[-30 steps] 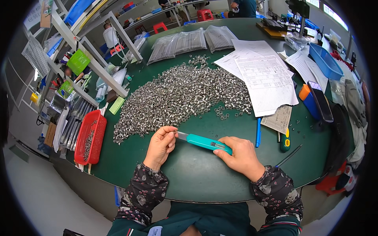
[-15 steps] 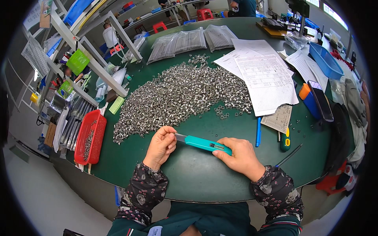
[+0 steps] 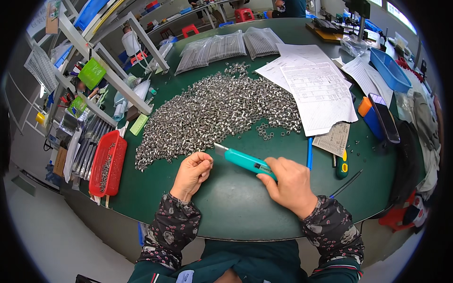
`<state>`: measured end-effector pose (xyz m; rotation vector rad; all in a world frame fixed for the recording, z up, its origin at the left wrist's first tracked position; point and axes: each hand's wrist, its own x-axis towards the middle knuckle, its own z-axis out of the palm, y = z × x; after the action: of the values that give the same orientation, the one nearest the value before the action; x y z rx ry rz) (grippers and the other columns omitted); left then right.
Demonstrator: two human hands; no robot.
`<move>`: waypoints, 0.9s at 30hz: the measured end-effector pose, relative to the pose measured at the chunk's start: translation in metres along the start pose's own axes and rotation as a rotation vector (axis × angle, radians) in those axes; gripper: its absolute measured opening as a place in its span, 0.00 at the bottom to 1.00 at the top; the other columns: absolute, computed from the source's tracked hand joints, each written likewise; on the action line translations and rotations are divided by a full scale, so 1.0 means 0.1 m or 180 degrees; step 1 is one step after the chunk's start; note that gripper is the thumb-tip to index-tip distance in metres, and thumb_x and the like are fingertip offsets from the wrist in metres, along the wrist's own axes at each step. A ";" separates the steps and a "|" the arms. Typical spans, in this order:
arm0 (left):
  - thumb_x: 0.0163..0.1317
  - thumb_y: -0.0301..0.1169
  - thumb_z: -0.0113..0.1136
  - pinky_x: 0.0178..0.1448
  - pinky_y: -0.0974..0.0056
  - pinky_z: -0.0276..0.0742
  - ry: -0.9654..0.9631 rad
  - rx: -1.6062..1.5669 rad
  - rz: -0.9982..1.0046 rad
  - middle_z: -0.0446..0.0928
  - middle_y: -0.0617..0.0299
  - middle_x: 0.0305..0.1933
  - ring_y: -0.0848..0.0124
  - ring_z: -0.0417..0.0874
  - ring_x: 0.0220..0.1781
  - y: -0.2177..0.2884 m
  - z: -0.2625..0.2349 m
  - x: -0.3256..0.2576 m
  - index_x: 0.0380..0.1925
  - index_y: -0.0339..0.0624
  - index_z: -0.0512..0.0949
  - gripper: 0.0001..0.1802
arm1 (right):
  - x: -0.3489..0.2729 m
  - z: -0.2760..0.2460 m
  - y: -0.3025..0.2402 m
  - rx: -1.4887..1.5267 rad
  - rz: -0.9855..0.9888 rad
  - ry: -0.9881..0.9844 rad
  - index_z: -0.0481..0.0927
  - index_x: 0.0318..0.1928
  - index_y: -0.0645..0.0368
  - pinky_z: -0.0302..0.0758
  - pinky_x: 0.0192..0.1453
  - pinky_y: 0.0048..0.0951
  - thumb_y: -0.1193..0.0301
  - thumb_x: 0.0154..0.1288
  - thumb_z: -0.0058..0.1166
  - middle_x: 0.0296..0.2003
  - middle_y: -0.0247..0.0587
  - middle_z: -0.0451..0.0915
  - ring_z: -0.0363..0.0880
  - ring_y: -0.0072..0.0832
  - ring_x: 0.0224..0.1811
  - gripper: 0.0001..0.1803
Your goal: Sorting and inspecting small metal hardware components at a workbench using a utility knife.
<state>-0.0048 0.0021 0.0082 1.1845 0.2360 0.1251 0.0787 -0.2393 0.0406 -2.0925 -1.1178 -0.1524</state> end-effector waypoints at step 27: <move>0.58 0.26 0.52 0.16 0.81 0.57 0.0053 0.0050 0.0106 0.70 0.66 0.23 0.84 0.64 0.17 -0.02 0.05 0.00 0.33 0.36 0.73 0.05 | 0.01 0.04 0.15 0.1284 0.1217 -0.1013 0.79 0.33 0.60 0.70 0.29 0.33 0.60 0.51 0.55 0.22 0.46 0.77 0.75 0.40 0.24 0.16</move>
<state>-0.0032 -0.0028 0.0082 1.2038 0.2322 0.1626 0.0893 -0.2409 0.0299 -1.9518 -0.8145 0.5611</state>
